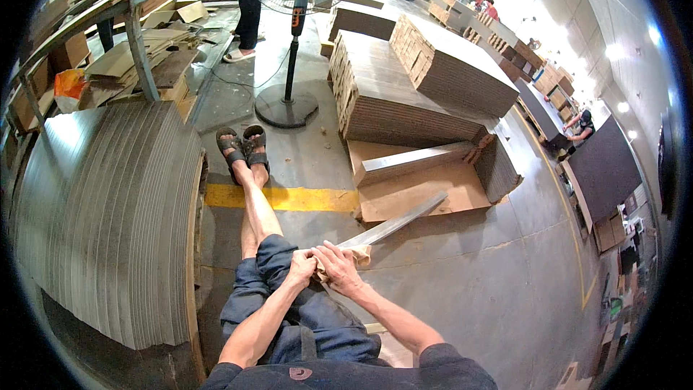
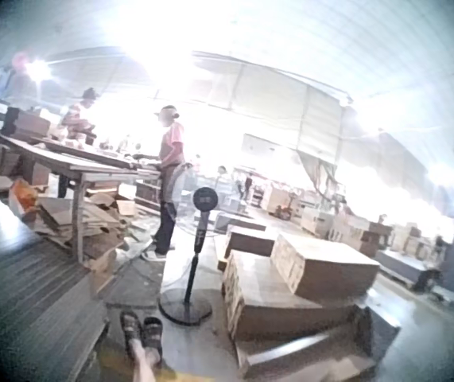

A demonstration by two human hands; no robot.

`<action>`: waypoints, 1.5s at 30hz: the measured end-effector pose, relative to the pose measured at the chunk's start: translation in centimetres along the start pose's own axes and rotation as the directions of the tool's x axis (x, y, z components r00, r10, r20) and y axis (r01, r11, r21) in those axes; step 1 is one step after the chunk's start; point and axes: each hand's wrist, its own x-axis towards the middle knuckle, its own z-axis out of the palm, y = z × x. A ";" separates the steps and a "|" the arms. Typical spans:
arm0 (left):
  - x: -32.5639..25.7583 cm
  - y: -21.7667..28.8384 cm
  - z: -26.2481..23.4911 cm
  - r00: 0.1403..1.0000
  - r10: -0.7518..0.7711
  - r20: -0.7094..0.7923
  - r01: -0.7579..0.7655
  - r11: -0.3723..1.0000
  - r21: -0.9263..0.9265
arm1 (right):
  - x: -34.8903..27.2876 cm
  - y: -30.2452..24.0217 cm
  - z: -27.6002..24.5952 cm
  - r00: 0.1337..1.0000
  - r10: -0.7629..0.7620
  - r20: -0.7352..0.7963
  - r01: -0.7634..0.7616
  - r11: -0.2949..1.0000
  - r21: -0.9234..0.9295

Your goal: The person wipes a long metal strip with a brown cloth while sitting on the floor, handling the strip by hand to clean its surface.

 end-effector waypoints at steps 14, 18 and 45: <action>-4.3 9.2 -0.5 0.978 0.094 0.188 -0.204 0.630 0.749 | -1.1 12.1 -3.3 0.997 0.016 -0.082 -0.025 0.993 -0.115; -3.9 13.8 0.5 0.952 -0.160 0.260 -0.255 0.051 0.966 | 1.2 6.6 -0.7 0.990 0.025 -0.139 -0.034 0.997 -0.064; -20.0 18.8 -16.1 0.900 0.204 0.386 -0.426 0.217 0.878 | -12.0 30.0 -13.2 0.170 0.982 -0.086 -0.329 0.139 0.934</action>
